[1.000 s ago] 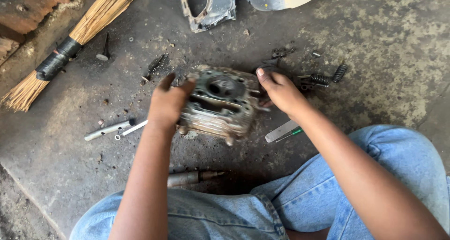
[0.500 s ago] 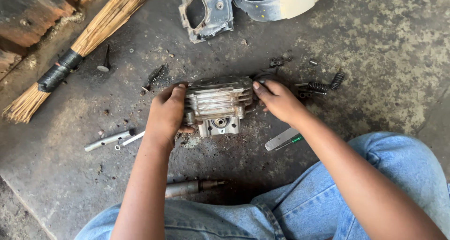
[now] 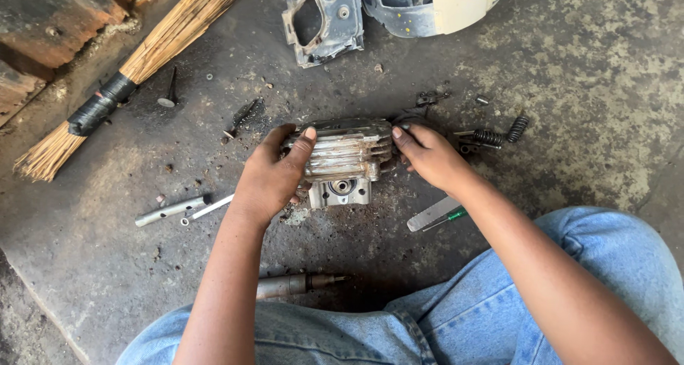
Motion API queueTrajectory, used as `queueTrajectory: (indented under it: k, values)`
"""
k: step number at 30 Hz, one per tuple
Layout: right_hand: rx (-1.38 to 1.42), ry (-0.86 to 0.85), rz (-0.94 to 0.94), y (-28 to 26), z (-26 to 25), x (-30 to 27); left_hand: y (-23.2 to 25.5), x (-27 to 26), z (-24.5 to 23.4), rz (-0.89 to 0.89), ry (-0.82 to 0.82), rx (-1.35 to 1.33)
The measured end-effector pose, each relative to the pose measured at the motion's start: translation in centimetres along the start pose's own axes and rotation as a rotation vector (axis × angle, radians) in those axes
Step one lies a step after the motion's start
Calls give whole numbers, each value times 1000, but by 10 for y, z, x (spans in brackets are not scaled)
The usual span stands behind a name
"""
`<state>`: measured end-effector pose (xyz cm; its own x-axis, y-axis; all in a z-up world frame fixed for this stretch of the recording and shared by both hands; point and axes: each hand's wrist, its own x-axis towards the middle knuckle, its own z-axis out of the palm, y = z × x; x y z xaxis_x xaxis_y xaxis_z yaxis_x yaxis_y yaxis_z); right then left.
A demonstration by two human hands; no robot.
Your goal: The person scrubs the fins and surfaces of a metallic engine cylinder head using a small metal tool and a rag. They rotate the part to access different areas and wipe away grime, with various disassembled engine components and tools scattered on the floor nearby.
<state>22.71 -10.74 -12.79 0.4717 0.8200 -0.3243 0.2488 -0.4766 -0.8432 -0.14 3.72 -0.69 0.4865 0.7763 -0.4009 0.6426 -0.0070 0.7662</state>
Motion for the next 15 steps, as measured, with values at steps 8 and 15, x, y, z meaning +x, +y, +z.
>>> queueTrajectory:
  k: [8,15]
  values:
    - [-205,427,-489,-24,-9,-23,-10,6,1,75,51,175]
    - [-168,310,-588,-72,-4,-60,-11,8,2,95,58,214]
